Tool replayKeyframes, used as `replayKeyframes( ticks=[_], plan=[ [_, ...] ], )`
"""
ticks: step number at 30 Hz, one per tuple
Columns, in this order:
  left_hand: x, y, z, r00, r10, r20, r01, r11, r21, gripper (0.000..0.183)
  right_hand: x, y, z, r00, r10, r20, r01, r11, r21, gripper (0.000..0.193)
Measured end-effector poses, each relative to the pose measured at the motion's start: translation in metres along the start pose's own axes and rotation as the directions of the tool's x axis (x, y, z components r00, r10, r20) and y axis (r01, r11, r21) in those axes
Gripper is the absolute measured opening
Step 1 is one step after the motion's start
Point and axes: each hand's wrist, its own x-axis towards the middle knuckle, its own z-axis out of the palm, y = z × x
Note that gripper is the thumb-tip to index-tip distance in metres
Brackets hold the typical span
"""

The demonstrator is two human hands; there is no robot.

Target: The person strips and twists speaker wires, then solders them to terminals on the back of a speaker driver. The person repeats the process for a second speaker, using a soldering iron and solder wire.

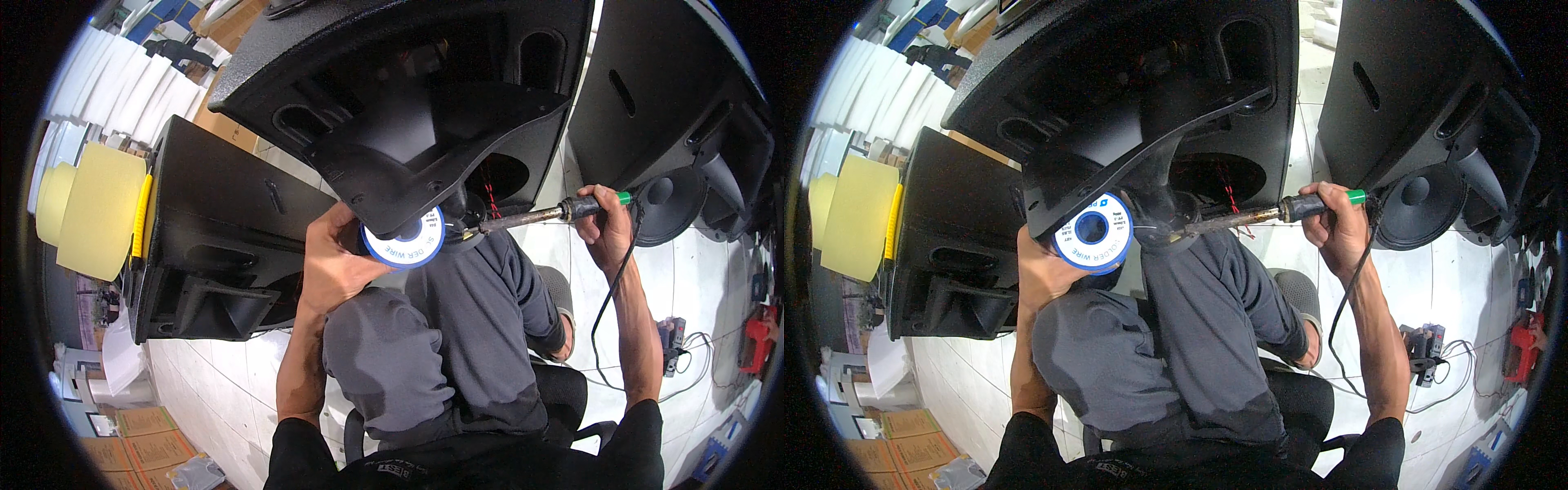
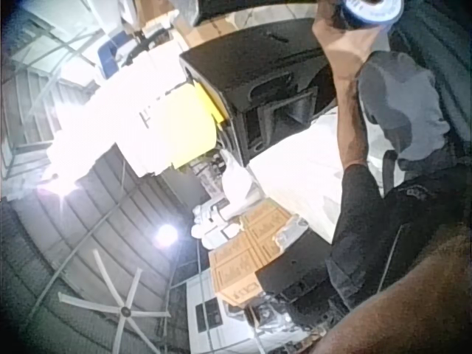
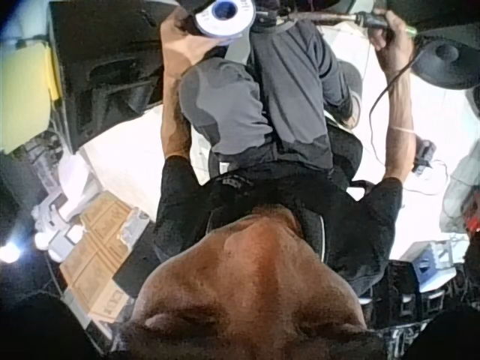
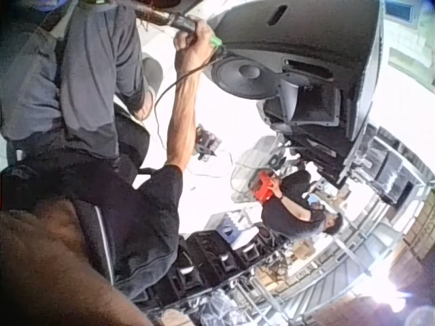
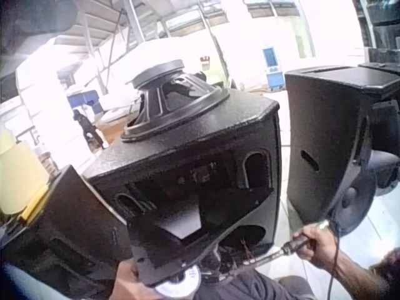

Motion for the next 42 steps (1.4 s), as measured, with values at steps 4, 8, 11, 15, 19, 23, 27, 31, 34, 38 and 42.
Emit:
replayKeyframes(
  ticks=[4, 8, 11, 15, 19, 23, 27, 31, 34, 38, 42],
  plan=[
    [0.001, -0.001, -0.001, 1.0, 0.004, 0.008, -0.004, 1.0, -0.011, 0.057, -0.001, 0.002, 0.001, 1.0, 0.003, -0.009, -0.003, 1.0, 0.02, 0.034],
    [0.001, -0.001, 0.001, 0.999, -0.042, -0.012, 0.042, 0.999, -0.006, 0.057, -0.004, 0.002, -0.005, 1.0, 0.008, 0.005, -0.008, 0.993, 0.12, 0.033],
    [0.0, 0.002, 0.001, 0.998, -0.063, -0.031, 0.063, 0.998, 0.003, 0.058, -0.009, 0.0, -0.016, 0.998, -0.062, -0.002, 0.062, 0.988, 0.14, 0.034],
    [-0.005, -0.004, 0.001, 0.992, -0.072, -0.099, 0.067, 0.996, -0.053, 0.058, -0.039, -0.018, -0.046, 0.975, -0.065, -0.213, 0.1, 0.982, 0.159, 0.034],
    [-0.014, 0.004, -0.002, 0.954, -0.151, -0.26, 0.139, 0.988, -0.065, 0.059, -0.089, -0.038, -0.094, 0.925, -0.124, -0.358, 0.19, 0.969, 0.155, 0.033],
    [-0.022, -0.008, -0.004, 0.846, -0.262, -0.464, 0.248, 0.964, -0.092, 0.063, -0.164, -0.057, -0.149, 0.823, -0.321, -0.469, 0.319, 0.944, -0.086, 0.031],
    [-0.031, -0.024, -0.005, 0.78, -0.309, -0.544, 0.206, 0.948, -0.243, 0.044, -0.238, -0.072, -0.164, 0.411, -0.708, -0.574, -0.03, 0.619, -0.785, 0.033],
    [-0.036, -0.053, 0.007, 0.793, -0.395, -0.464, 0.381, 0.916, -0.128, 0.039, -0.299, -0.068, -0.154, 0.565, -0.815, 0.126, -0.287, -0.338, -0.896, 0.016],
    [-0.051, -0.06, 0.025, 0.83, -0.375, -0.413, 0.355, 0.926, -0.127, 0.039, -0.281, -0.067, -0.134, 0.677, -0.715, 0.176, -0.307, -0.492, -0.815, 0.011],
    [-0.058, -0.067, 0.05, 0.867, -0.382, -0.32, 0.358, 0.924, -0.133, 0.038, -0.312, -0.055, -0.137, 0.702, -0.712, 0.026, -0.422, -0.445, -0.79, 0.009],
    [-0.059, -0.071, 0.06, 0.89, -0.38, -0.252, 0.36, 0.925, -0.123, 0.037, -0.345, -0.027, -0.152, 0.748, -0.661, -0.064, -0.431, -0.41, -0.804, 0.008]
  ],
)
